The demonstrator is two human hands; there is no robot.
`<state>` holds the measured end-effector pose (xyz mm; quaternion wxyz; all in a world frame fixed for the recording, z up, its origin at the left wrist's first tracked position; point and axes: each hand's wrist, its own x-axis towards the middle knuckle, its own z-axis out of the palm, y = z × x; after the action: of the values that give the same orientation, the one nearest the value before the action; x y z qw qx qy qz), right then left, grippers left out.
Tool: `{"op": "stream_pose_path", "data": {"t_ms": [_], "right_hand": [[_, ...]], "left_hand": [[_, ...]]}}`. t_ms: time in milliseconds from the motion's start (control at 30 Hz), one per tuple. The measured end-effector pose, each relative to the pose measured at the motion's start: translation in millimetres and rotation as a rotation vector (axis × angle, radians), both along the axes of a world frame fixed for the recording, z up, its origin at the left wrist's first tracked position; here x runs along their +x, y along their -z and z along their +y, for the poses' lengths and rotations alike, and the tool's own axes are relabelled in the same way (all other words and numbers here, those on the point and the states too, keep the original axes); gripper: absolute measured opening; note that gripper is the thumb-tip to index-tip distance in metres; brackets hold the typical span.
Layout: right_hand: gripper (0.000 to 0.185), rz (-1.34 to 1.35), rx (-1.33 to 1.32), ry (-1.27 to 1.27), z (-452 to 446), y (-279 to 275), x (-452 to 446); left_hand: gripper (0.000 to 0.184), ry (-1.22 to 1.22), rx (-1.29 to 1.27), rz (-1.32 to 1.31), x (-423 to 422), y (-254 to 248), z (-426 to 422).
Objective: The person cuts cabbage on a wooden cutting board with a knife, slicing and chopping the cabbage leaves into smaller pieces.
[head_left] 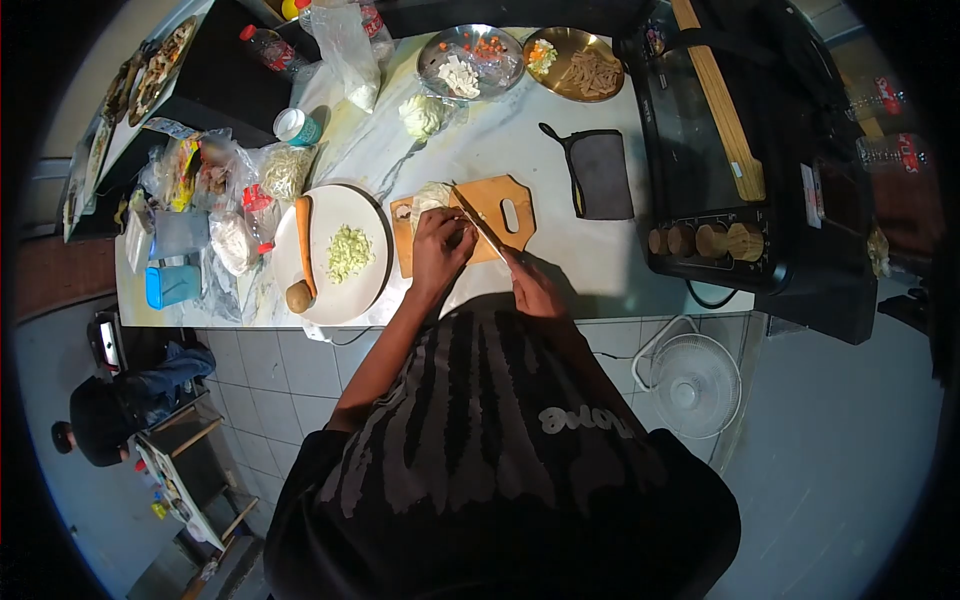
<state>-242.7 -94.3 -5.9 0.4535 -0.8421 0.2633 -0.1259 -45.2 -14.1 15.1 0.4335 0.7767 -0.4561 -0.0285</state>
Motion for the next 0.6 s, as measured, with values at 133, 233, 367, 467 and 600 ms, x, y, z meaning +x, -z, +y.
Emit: {"op": "stream_pose_path", "data": {"t_ms": [133, 233, 367, 467, 600], "right_hand": [[0.058, 0.060, 0.008, -0.003, 1, -3, -1], [0.058, 0.125, 0.007, -0.011, 1, -5, 0], [0.060, 0.222, 0.036, -0.017, 0, -13, 4], [0.059, 0.121, -0.027, 0.005, 2, -5, 4], [0.060, 0.211, -0.095, 0.033, 4, -7, 3]], "left_hand": [[0.011, -0.033, -0.015, 0.012, -3, 0, 1], [0.012, -0.044, -0.003, 0.013, -4, 1, 2], [0.012, -0.041, -0.008, 0.033, -2, 2, 3], [0.012, -0.046, -0.015, 0.030, -2, 3, 2], [0.014, -0.041, 0.025, 0.011, -2, 0, 2]]}}
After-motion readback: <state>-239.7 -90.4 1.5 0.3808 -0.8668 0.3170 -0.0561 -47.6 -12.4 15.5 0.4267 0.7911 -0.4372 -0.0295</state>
